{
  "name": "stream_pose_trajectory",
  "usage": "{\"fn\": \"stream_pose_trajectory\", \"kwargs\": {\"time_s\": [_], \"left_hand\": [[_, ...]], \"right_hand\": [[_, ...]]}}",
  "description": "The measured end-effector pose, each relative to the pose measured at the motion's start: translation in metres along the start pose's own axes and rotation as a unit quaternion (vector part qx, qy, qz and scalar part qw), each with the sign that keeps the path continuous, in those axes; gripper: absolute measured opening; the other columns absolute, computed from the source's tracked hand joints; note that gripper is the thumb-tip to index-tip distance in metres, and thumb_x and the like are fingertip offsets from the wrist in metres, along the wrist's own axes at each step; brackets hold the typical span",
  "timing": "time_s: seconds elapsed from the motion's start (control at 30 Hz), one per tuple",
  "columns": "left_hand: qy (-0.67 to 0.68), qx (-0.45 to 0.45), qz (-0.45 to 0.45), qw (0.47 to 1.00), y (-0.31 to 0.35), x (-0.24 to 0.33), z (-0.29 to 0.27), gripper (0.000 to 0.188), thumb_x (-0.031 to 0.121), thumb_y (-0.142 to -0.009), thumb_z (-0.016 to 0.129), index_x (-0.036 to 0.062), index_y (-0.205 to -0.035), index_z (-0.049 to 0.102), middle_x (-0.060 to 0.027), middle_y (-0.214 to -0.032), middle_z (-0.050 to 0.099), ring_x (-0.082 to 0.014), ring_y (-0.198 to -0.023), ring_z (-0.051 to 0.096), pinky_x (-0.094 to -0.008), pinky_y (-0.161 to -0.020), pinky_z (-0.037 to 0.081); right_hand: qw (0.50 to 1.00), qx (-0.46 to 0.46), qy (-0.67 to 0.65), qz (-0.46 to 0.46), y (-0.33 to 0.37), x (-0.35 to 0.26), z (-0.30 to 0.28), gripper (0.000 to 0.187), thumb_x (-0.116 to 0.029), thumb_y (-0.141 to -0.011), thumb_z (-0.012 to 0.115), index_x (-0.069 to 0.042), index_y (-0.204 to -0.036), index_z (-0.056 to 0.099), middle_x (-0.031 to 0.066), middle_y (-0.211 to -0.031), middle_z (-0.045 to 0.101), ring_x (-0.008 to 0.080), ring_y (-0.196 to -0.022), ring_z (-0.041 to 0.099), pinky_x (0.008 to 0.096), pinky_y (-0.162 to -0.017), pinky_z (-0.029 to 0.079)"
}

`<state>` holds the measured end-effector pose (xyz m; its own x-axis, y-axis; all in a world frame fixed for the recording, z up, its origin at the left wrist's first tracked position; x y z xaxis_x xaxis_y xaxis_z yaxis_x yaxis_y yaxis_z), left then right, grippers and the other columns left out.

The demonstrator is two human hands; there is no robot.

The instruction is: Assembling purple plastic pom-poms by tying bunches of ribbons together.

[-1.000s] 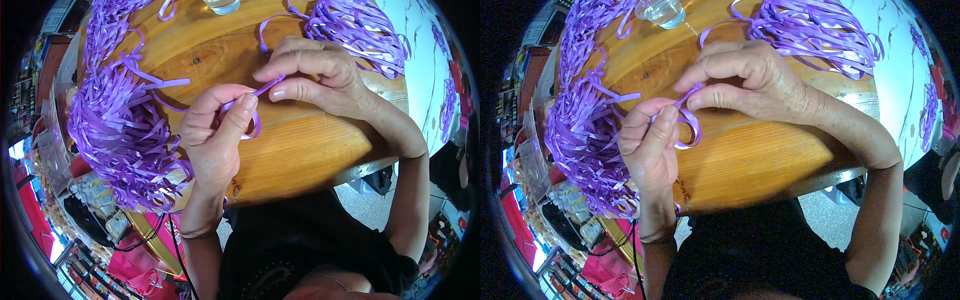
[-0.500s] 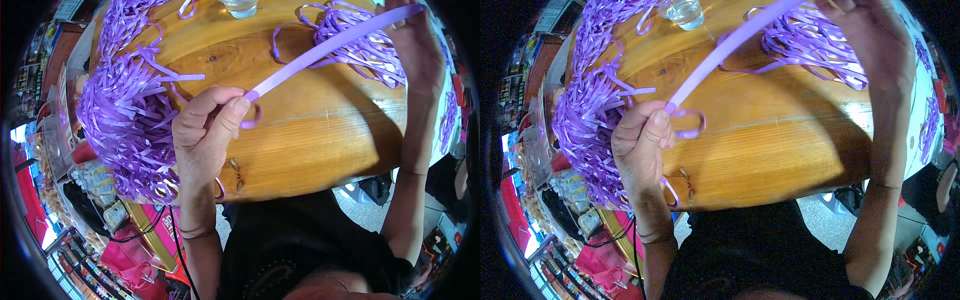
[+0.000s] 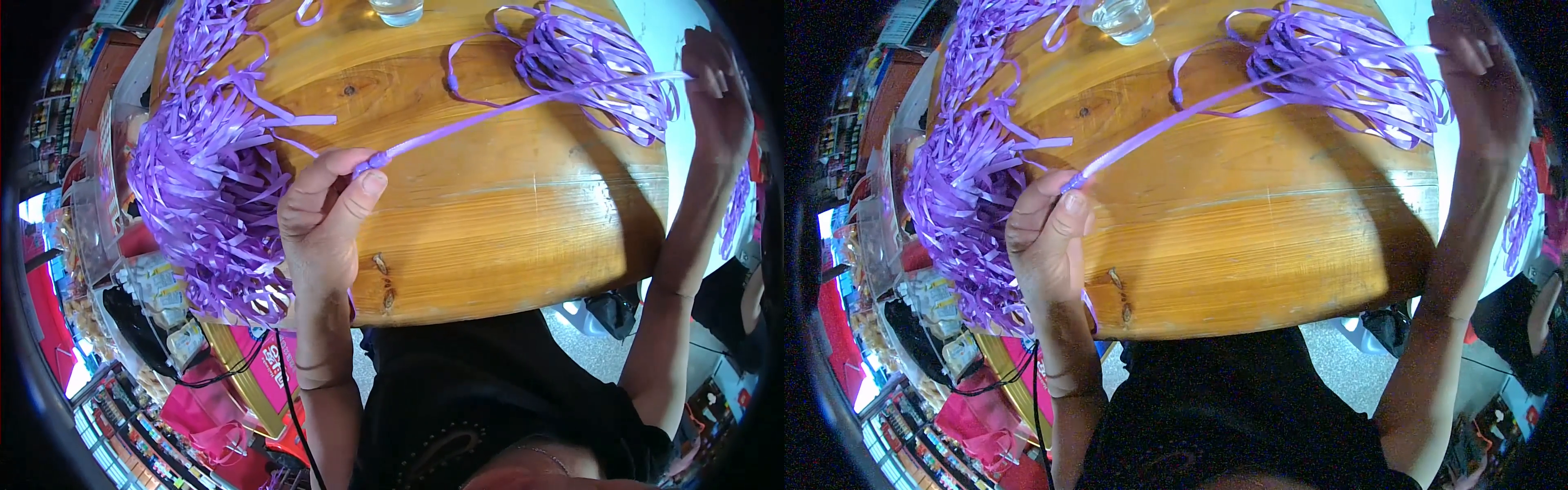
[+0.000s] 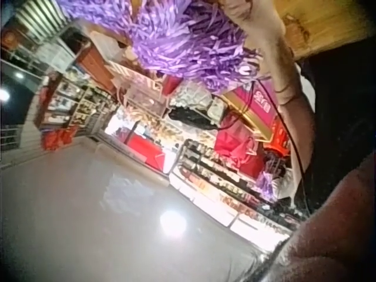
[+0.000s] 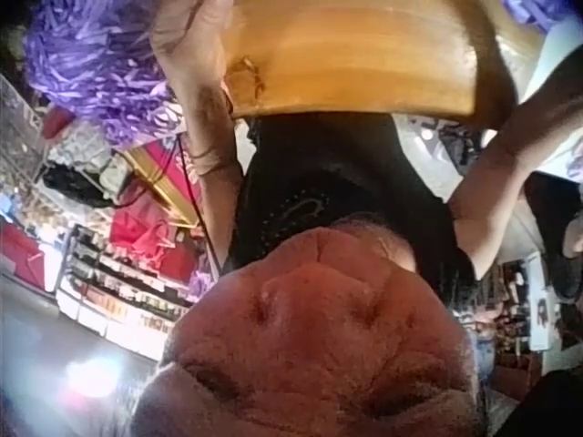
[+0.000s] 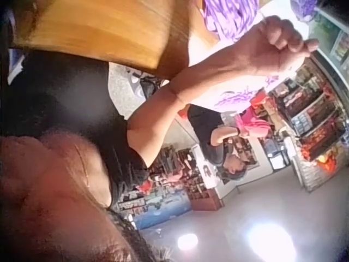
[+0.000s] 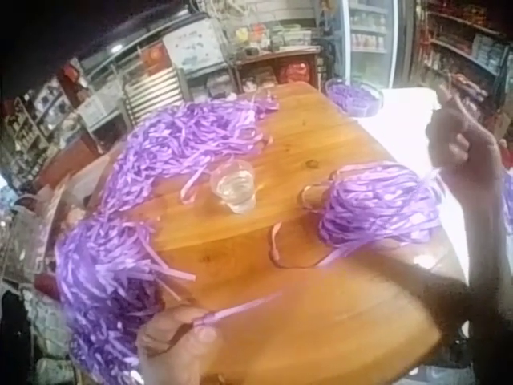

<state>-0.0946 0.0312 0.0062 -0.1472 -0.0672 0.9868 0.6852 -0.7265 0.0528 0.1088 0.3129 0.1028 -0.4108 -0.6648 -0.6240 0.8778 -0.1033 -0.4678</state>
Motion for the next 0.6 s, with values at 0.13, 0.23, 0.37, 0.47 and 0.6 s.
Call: {"fn": "stream_pose_trajectory", "kwargs": {"time_s": [0.13,0.23,0.37,0.47,0.6], "left_hand": [[-0.012,-0.041,-0.017,0.999,0.006,-0.010,0.017,0.017,0.001,-0.078,0.066,0.0001,-0.095,0.063,0.0019,-0.081,0.057,-0.0059,-0.069,0.048,-0.0192,-0.063,0.038],[-0.106,-0.086,-0.011,0.991,0.014,-0.007,0.027,0.016,0.003,-0.080,0.065,0.0005,-0.095,0.063,0.0023,-0.078,0.057,-0.0047,-0.068,0.046,-0.0185,-0.060,0.037],[-0.111,-0.161,-0.013,0.981,0.013,-0.005,0.049,0.015,0.005,-0.082,0.064,0.0013,-0.096,0.063,0.0027,-0.076,0.056,-0.0029,-0.063,0.044,-0.0164,-0.055,0.034],[-0.104,-0.167,0.006,0.980,0.017,-0.007,0.052,0.016,0.005,-0.083,0.062,0.0000,-0.098,0.063,0.0014,-0.074,0.056,-0.0033,-0.060,0.044,-0.0169,-0.052,0.034],[-0.021,-0.184,-0.011,0.983,0.020,-0.012,0.054,0.014,0.004,-0.084,0.060,-0.0038,-0.096,0.062,-0.0013,-0.073,0.057,-0.0056,-0.059,0.048,-0.0180,-0.050,0.035]], "right_hand": [[0.745,0.393,0.519,-0.145,0.027,0.035,-0.002,0.019,-0.007,-0.084,0.058,-0.002,-0.102,0.063,0.0035,-0.092,0.065,0.0121,-0.082,0.059,0.0257,-0.073,0.047],[0.647,-0.040,0.761,-0.014,-0.027,0.140,0.064,0.042,-0.025,-0.077,0.066,-0.004,-0.113,0.060,0.0066,-0.092,0.058,0.0175,-0.079,0.053,0.0257,-0.068,0.042],[0.617,-0.114,0.774,-0.080,-0.028,0.162,0.093,0.040,-0.025,-0.070,0.069,-0.006,-0.104,0.065,0.0061,-0.091,0.058,0.0200,-0.080,0.053,0.0333,-0.069,0.041],[0.611,-0.112,0.774,-0.123,-0.025,0.156,0.097,0.031,-0.020,-0.069,0.067,-0.007,-0.098,0.067,0.0061,-0.090,0.058,0.0200,-0.080,0.053,0.0363,-0.070,0.041],[0.611,-0.108,0.765,-0.170,-0.018,0.160,0.100,0.025,-0.016,-0.068,0.063,-0.002,-0.089,0.066,0.0067,-0.084,0.058,0.0197,-0.076,0.054,0.0358,-0.067,0.041]]}}
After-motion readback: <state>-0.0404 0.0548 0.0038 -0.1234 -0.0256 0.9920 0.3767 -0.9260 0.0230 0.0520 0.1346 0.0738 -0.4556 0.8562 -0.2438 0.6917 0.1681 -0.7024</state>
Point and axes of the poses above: each hand's wrist, its own y-axis away from the middle knuckle, its own z-axis out of the palm, x = y × z, the point moved 8 cm from there along -y, towards the middle knuckle
